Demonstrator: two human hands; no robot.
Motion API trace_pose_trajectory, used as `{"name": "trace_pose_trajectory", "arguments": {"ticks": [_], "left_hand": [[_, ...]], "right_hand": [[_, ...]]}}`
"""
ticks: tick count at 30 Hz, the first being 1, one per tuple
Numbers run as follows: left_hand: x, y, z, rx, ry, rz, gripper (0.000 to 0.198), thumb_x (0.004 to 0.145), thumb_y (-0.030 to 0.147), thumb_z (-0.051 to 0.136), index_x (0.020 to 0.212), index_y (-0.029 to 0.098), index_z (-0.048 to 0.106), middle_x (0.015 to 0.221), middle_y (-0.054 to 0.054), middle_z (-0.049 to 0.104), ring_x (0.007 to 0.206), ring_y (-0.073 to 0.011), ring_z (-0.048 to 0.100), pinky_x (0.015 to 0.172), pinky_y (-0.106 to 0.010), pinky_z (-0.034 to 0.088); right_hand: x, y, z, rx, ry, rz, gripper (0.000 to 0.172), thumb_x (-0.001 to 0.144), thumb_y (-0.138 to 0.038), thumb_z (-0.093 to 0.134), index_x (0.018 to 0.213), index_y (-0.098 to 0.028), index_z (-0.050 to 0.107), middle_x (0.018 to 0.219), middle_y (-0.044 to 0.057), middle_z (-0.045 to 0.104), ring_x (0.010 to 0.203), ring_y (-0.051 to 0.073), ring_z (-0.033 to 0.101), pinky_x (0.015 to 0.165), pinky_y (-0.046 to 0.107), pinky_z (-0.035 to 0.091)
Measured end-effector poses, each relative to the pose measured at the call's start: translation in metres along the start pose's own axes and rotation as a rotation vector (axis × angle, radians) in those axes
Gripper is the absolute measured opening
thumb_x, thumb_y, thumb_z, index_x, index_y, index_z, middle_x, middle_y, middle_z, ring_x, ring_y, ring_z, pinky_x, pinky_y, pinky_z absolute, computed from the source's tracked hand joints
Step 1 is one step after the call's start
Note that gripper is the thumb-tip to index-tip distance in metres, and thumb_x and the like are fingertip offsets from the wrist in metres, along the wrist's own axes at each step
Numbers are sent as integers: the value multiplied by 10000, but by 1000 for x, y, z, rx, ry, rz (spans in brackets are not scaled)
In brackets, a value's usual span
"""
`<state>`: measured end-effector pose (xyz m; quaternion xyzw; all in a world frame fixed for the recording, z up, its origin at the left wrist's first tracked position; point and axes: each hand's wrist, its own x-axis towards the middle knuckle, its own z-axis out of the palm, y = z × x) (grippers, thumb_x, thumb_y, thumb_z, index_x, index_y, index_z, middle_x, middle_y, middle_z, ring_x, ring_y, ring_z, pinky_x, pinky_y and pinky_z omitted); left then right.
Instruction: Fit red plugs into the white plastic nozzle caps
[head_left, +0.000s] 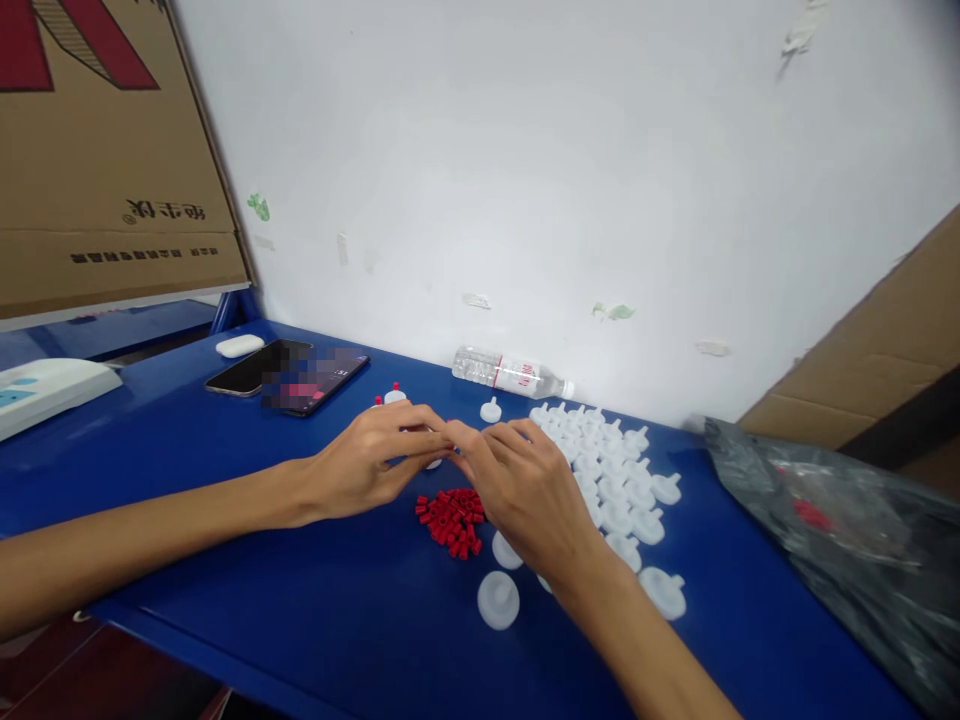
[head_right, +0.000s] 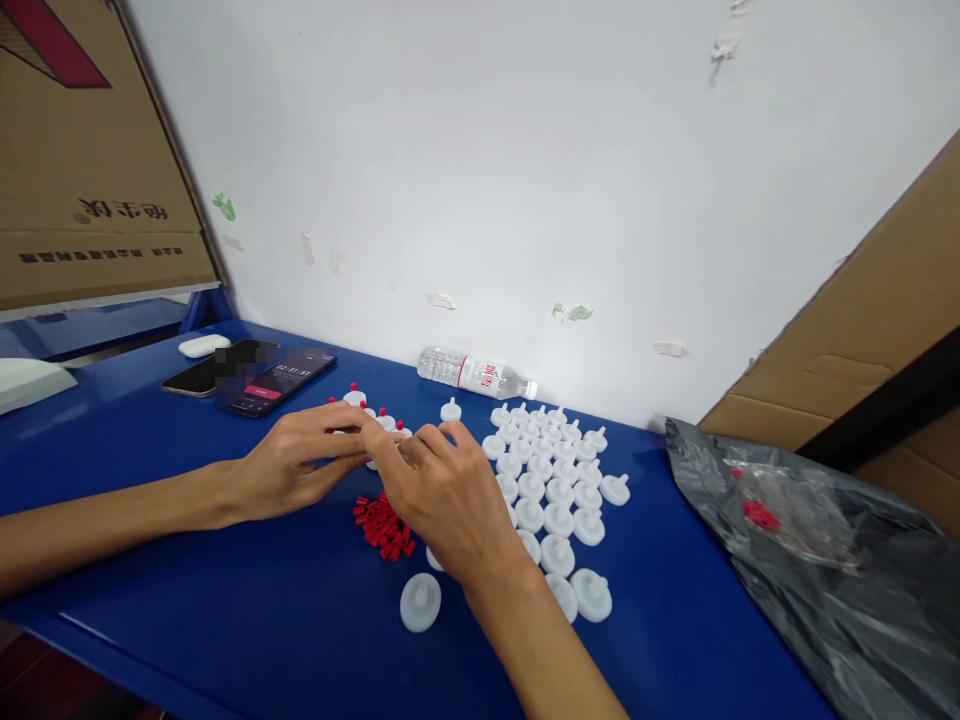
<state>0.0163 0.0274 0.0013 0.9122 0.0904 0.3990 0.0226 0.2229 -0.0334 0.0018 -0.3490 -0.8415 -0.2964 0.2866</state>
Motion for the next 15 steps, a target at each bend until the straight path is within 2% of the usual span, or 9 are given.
{"name": "trace_pose_trajectory", "arguments": {"ticks": [7, 9, 12, 15], "left_hand": [[0, 0, 0, -27, 21, -21, 200, 960, 68, 576, 1099, 122, 711, 1006, -110, 713, 874, -167, 690, 758, -265, 580], [0, 0, 0, -18, 34, -39, 190, 959, 79, 592, 1100, 113, 715, 1010, -121, 710, 867, -171, 695, 751, -267, 586], [0, -1, 0, -12, 60, -40, 204, 953, 89, 610, 1127, 113, 714, 1014, -127, 706, 874, -180, 701, 742, -271, 594], [-2, -2, 1, -29, 74, -24, 268, 949, 77, 610, 1193, 143, 699, 1014, -107, 698, 869, -166, 692, 730, -265, 590]], "right_hand": [[2, 1, -2, -7, 29, -4, 263, 1011, -25, 417, 1228, -106, 541, 784, 9, 682, 752, 163, 617, 752, 334, 433], [2, 1, -3, -6, 26, 10, 283, 1012, -11, 362, 1194, -110, 555, 804, 19, 681, 773, 166, 620, 774, 335, 437], [3, 1, -3, 15, 26, 32, 326, 1011, 2, 307, 1215, -100, 540, 855, 44, 683, 858, 183, 638, 835, 351, 448], [2, -1, -2, 89, 34, 91, 273, 1025, -33, 343, 1217, -121, 515, 909, 58, 670, 897, 195, 634, 846, 356, 469]]}}
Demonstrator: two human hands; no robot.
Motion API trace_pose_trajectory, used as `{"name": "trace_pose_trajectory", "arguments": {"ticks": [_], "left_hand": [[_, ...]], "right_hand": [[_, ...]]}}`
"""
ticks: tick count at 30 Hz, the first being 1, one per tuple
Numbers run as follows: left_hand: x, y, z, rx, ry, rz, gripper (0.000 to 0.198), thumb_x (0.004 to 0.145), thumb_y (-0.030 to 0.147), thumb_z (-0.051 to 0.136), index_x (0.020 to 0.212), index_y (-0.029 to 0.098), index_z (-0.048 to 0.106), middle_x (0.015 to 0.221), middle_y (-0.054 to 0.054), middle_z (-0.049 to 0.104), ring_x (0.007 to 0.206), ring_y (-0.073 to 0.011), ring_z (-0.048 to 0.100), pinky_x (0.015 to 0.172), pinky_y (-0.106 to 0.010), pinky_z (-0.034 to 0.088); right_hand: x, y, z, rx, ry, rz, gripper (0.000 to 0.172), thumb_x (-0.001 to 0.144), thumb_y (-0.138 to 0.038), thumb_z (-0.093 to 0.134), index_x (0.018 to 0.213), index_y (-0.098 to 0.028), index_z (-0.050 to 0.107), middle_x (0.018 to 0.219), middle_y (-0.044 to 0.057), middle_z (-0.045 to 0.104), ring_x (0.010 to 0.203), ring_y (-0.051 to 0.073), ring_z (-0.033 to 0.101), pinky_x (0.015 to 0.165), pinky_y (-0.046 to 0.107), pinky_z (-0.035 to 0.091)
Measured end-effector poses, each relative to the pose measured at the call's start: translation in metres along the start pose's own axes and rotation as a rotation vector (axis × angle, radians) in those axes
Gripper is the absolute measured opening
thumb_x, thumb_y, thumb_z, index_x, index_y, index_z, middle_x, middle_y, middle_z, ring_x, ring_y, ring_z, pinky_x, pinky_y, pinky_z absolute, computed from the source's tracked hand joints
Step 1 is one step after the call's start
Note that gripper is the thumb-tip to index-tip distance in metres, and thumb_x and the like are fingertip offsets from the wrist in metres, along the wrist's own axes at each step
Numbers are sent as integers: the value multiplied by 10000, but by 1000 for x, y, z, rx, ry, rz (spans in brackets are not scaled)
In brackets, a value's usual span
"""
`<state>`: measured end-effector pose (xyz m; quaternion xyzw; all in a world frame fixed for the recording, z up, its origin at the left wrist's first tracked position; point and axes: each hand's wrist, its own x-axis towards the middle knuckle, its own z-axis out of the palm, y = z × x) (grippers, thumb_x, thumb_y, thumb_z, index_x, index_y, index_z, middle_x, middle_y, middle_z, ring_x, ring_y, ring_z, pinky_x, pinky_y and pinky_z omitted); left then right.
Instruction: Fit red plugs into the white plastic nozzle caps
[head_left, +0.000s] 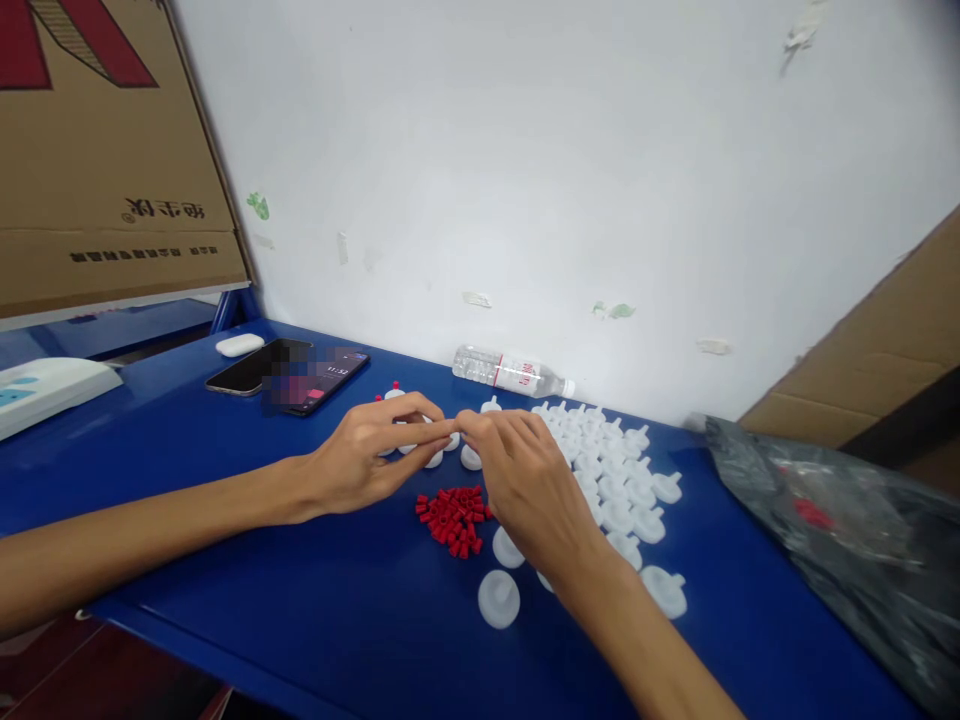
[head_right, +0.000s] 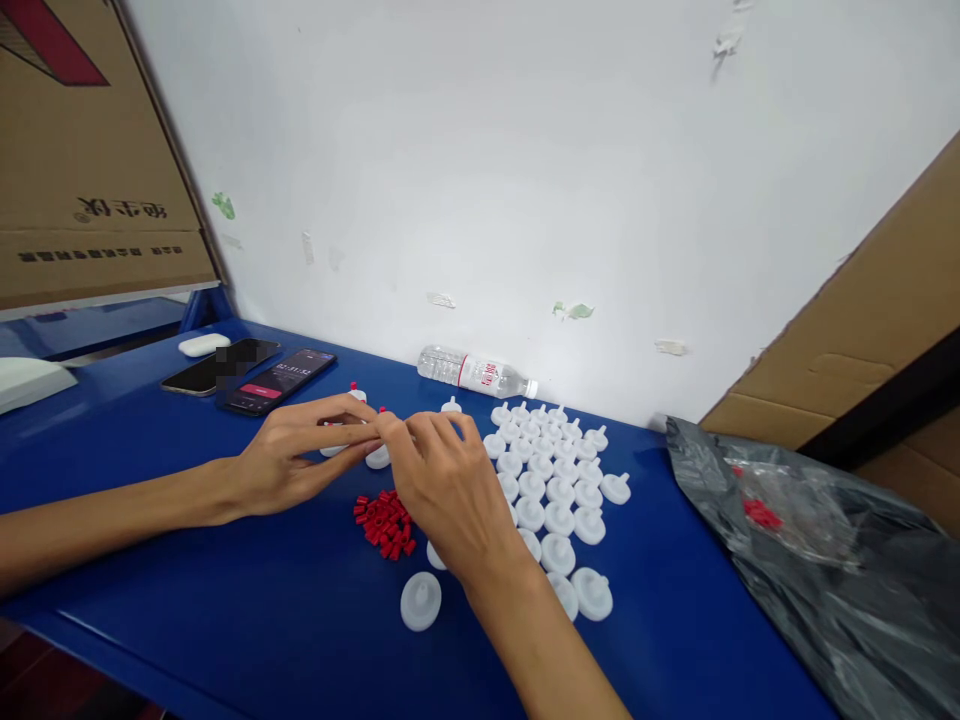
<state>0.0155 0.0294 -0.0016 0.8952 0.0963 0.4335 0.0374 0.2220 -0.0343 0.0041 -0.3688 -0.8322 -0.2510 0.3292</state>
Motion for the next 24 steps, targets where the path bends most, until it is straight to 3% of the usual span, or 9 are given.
{"name": "trace_pose_trajectory", "arguments": {"ticks": [6, 15, 19, 24], "left_hand": [[-1, 1, -1, -47, 2, -14, 377, 951, 44, 591, 1295, 180, 660, 998, -81, 673, 817, -134, 663, 656, -231, 555], [-3, -1, 2, 53, 10, 35, 215, 962, 88, 605, 1143, 137, 710, 1039, -106, 747, 871, -157, 730, 758, -233, 599], [-6, -1, 2, 134, 19, 27, 178, 958, 130, 645, 1132, 137, 680, 856, -32, 757, 662, -103, 695, 611, -176, 541], [-2, -1, 0, 94, -54, 64, 128, 989, 132, 590, 1093, 130, 665, 883, -56, 738, 743, -132, 700, 658, -210, 544]], "right_hand": [[-4, 0, 3, 112, -47, 138, 171, 1053, -145, 419, 1219, -161, 455, 916, 32, 632, 769, 153, 622, 611, 266, 458], [-4, 1, 3, -83, -20, -17, 281, 950, -33, 576, 1197, -141, 497, 790, -8, 652, 714, 169, 564, 656, 325, 393], [-3, -1, 2, -93, -8, -21, 236, 960, -65, 587, 1172, -147, 525, 786, -3, 670, 717, 178, 541, 658, 336, 374], [-2, -3, 2, -94, -15, -36, 225, 976, -68, 558, 1185, -147, 537, 745, -12, 658, 692, 180, 514, 648, 344, 353]]}}
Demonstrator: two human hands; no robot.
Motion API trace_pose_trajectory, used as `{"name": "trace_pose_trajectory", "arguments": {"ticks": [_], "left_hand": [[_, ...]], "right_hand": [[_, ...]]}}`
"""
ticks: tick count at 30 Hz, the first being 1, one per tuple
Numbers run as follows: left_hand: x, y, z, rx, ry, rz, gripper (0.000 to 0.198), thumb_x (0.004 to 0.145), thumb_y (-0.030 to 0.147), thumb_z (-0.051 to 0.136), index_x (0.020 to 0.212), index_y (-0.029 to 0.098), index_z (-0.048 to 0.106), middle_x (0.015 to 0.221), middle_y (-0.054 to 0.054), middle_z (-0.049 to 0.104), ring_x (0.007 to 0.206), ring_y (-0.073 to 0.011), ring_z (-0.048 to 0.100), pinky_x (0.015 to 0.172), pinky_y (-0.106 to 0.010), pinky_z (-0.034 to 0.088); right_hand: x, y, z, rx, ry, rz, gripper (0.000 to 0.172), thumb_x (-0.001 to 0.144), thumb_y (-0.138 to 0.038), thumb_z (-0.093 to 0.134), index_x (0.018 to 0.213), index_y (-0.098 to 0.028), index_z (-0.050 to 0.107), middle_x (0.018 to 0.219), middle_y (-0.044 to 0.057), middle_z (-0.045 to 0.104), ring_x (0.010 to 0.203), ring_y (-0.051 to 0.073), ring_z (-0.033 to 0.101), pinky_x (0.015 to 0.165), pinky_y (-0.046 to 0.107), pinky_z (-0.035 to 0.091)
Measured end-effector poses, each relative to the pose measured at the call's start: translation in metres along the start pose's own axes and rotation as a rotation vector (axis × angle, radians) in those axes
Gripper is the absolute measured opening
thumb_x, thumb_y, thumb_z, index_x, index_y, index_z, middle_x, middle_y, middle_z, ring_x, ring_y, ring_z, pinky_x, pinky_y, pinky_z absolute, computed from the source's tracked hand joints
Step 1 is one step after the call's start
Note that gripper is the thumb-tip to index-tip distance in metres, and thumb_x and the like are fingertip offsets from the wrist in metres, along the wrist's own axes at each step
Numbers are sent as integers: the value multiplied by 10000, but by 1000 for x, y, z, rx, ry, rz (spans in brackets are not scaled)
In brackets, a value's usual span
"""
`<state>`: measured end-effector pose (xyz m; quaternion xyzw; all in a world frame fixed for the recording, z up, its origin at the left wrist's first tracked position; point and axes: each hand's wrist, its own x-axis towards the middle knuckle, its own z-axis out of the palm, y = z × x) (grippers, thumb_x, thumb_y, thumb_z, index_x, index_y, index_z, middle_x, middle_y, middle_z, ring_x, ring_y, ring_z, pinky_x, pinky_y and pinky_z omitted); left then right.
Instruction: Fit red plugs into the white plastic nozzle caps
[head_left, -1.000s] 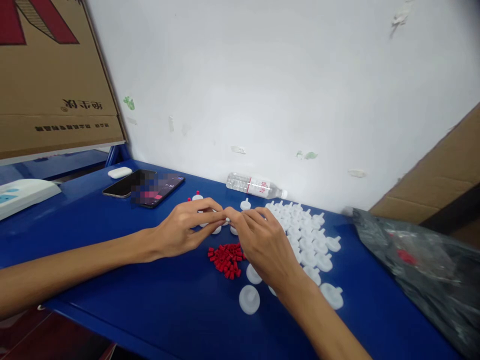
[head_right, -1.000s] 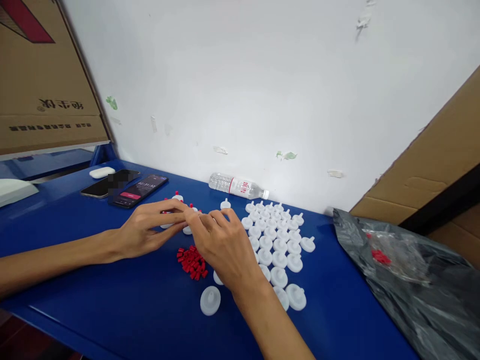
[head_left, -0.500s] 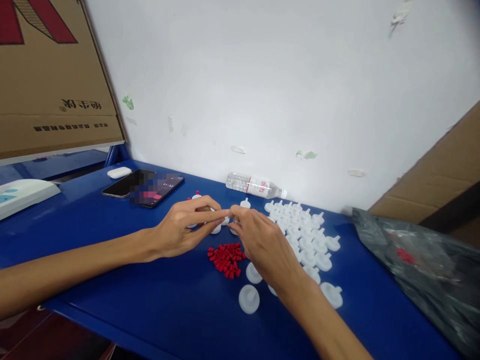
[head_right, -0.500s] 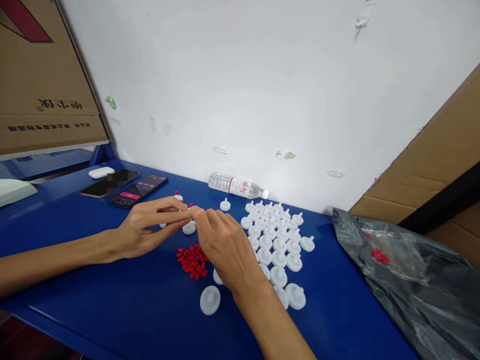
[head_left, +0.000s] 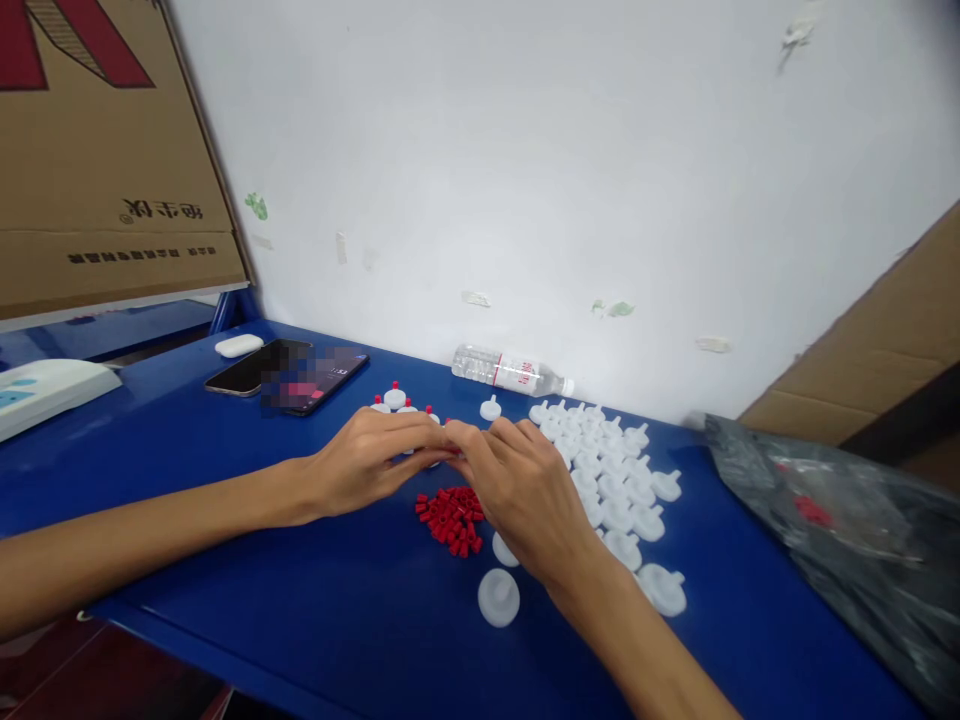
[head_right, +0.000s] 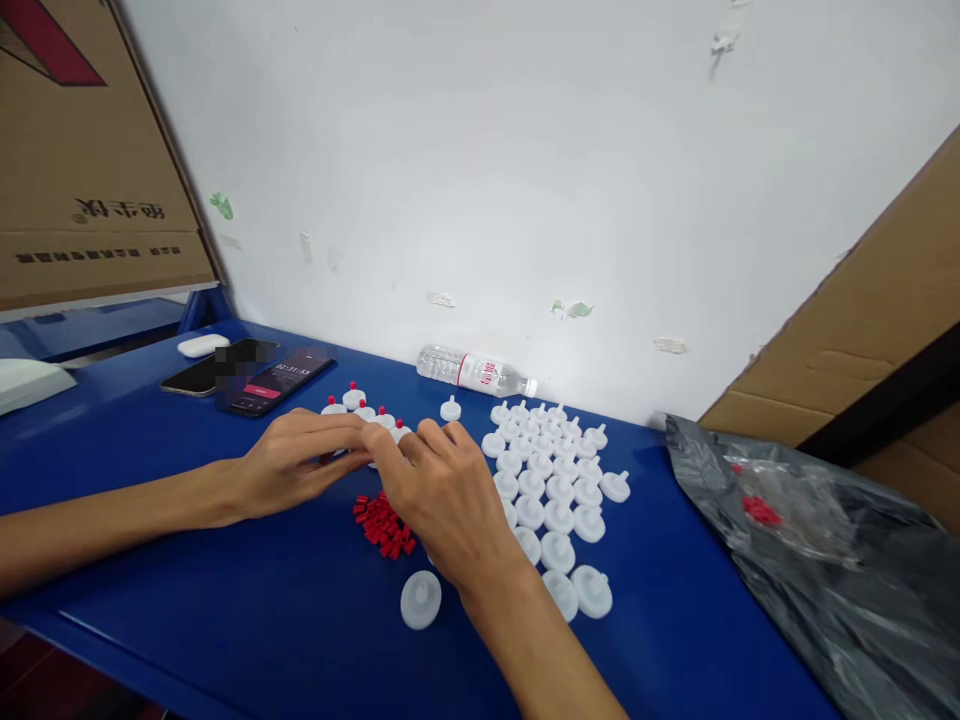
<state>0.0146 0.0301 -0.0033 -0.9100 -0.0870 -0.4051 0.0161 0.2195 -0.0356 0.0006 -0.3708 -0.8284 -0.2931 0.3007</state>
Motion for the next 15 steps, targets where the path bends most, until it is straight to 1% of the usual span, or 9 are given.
{"name": "trace_pose_trajectory", "arguments": {"ticks": [3, 6, 11, 15], "left_hand": [[3, 1, -1, 11, 6, 18, 115, 996, 151, 582, 1043, 123, 683, 914, -87, 731, 758, -147, 695, 659, -225, 547], [3, 1, -2, 18, 14, 17, 118, 996, 166, 589, 1006, 129, 701, 934, -93, 734, 756, -141, 695, 663, -219, 553], [0, 0, 0, -10, 78, 18, 94, 974, 152, 629, 1031, 131, 700, 932, -86, 749, 811, -143, 730, 723, -204, 583], [-2, 0, 1, -50, 105, 16, 134, 954, 141, 660, 1080, 162, 699, 960, -71, 773, 841, -140, 748, 748, -192, 599]], "right_hand": [[0, -1, 0, -15, -1, -8, 247, 970, -47, 548, 1197, -146, 535, 718, -22, 640, 688, 180, 514, 646, 342, 347], [1, -2, 0, -22, 3, -5, 254, 977, -47, 536, 1209, -149, 529, 714, -25, 637, 692, 180, 517, 649, 340, 347], [3, -3, -2, -6, 21, 4, 229, 990, -75, 543, 1206, -150, 523, 735, -21, 657, 689, 174, 515, 653, 337, 344], [3, -4, -3, -8, 16, 25, 216, 989, -74, 547, 1188, -157, 537, 732, -17, 658, 681, 167, 518, 654, 332, 340]]}}
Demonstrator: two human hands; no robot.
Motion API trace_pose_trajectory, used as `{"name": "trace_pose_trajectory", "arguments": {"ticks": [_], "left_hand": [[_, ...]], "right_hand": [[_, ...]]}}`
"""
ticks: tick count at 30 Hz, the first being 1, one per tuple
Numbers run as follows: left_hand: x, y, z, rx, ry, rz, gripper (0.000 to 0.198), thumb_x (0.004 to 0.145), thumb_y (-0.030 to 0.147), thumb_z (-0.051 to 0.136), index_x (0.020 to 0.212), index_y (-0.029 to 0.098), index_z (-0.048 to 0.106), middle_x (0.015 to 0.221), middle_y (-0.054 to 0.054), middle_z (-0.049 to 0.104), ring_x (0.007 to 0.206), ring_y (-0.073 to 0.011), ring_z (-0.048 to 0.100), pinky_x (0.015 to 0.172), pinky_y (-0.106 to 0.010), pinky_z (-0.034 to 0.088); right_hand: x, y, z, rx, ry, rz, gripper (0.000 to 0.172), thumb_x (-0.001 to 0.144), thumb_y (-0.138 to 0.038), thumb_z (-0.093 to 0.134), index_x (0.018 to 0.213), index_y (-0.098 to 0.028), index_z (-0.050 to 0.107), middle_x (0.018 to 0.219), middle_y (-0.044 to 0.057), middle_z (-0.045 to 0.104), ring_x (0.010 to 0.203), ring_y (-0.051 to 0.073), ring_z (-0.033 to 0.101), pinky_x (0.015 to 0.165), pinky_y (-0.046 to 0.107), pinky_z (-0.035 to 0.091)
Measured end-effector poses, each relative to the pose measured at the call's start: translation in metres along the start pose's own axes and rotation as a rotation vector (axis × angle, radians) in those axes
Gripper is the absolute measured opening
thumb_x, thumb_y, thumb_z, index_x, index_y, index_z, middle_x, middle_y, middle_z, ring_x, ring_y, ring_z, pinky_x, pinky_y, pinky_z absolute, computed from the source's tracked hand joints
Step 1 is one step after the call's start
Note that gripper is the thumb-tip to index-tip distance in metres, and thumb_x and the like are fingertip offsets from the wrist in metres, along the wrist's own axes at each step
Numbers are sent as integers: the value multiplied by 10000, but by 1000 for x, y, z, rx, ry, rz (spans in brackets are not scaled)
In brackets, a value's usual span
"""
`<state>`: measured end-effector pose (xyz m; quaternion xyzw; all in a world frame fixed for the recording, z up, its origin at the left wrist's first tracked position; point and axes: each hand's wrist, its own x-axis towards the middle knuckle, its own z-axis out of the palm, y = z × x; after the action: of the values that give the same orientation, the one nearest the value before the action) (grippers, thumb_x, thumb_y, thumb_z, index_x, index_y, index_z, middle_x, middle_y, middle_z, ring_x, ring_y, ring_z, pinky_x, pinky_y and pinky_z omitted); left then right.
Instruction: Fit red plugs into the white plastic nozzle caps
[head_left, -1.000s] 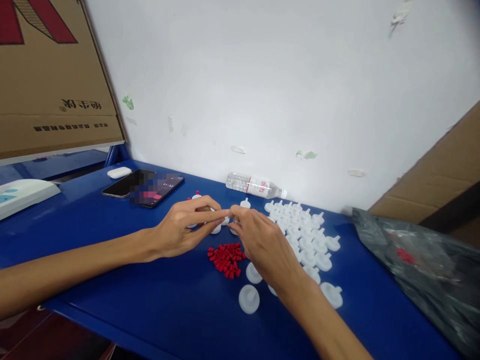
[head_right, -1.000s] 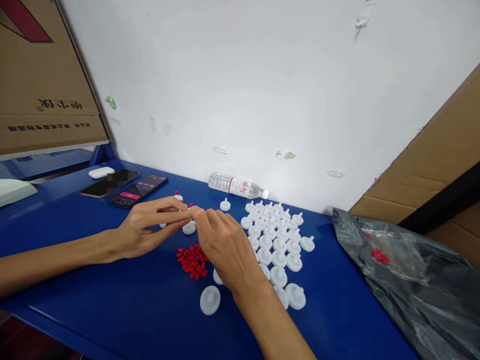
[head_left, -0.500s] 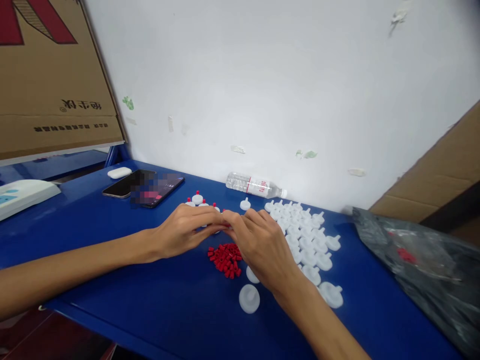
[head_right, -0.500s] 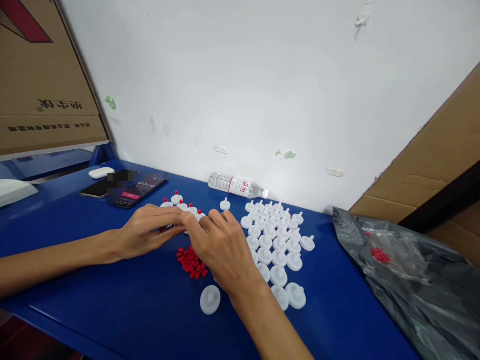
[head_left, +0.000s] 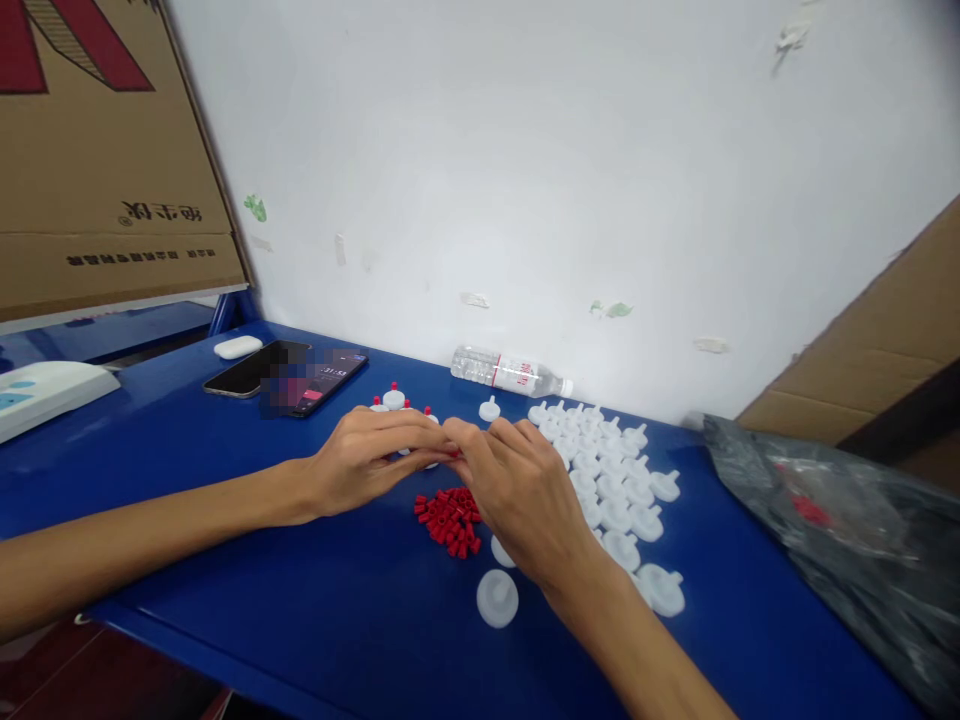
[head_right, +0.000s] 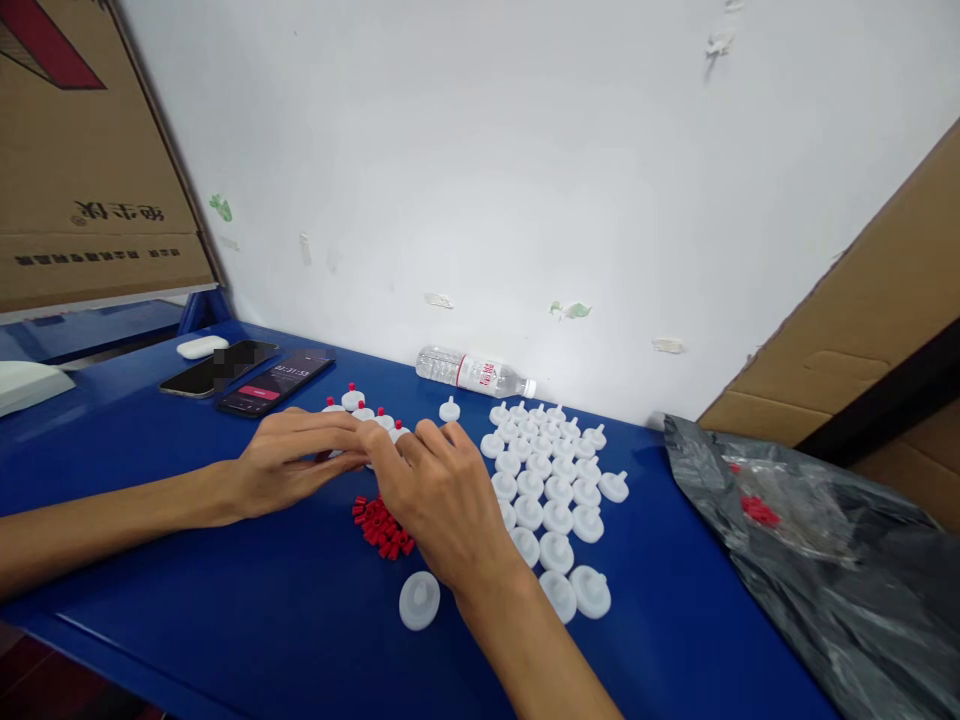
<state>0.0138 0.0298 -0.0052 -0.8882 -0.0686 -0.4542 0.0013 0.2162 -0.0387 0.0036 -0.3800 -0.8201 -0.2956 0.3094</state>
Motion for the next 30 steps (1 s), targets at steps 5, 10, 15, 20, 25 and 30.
{"name": "trace_pose_trajectory", "arguments": {"ticks": [5, 10, 15, 20, 25, 30], "left_hand": [[3, 5, -2, 57, -15, 25, 95, 973, 159, 638, 1003, 173, 728, 962, -69, 781, 723, -110, 739, 641, -163, 574], [7, 8, -2, 129, -26, 68, 123, 990, 147, 604, 980, 169, 724, 972, -79, 773, 639, -85, 696, 541, -164, 506], [7, 9, -3, 158, -40, 77, 159, 1007, 147, 563, 994, 172, 719, 973, -84, 758, 582, -70, 637, 504, -182, 450], [3, 6, -2, 187, -21, 56, 124, 982, 133, 601, 1003, 184, 712, 941, -57, 744, 598, -71, 622, 510, -184, 430], [2, 4, -2, 175, -42, 79, 141, 981, 122, 600, 1054, 182, 703, 940, -58, 740, 579, -70, 606, 508, -198, 423], [2, 3, -2, 171, -45, 97, 139, 989, 126, 586, 1042, 182, 702, 969, -64, 749, 594, -70, 636, 510, -189, 438]], "right_hand": [[0, 1, 1, 0, -5, -8, 275, 984, -37, 507, 1237, -144, 515, 750, -9, 661, 692, 174, 524, 648, 334, 348], [-1, 1, 2, 21, -46, -14, 342, 976, -34, 518, 1301, -135, 489, 732, -21, 649, 694, 179, 505, 663, 343, 347], [-1, 2, 1, 32, -51, -7, 382, 983, -51, 528, 1351, -141, 471, 738, -26, 649, 699, 180, 497, 676, 348, 345], [-2, 1, 1, 37, -84, 4, 456, 966, -38, 550, 1398, -158, 462, 722, -35, 638, 706, 177, 498, 678, 341, 343], [-3, 1, 2, 24, -93, 1, 494, 956, -33, 555, 1424, -149, 448, 715, -36, 632, 709, 180, 496, 680, 344, 349], [-3, 2, 2, 10, -67, 2, 482, 971, -35, 514, 1430, -163, 443, 691, -41, 613, 694, 174, 485, 666, 341, 343]]}}
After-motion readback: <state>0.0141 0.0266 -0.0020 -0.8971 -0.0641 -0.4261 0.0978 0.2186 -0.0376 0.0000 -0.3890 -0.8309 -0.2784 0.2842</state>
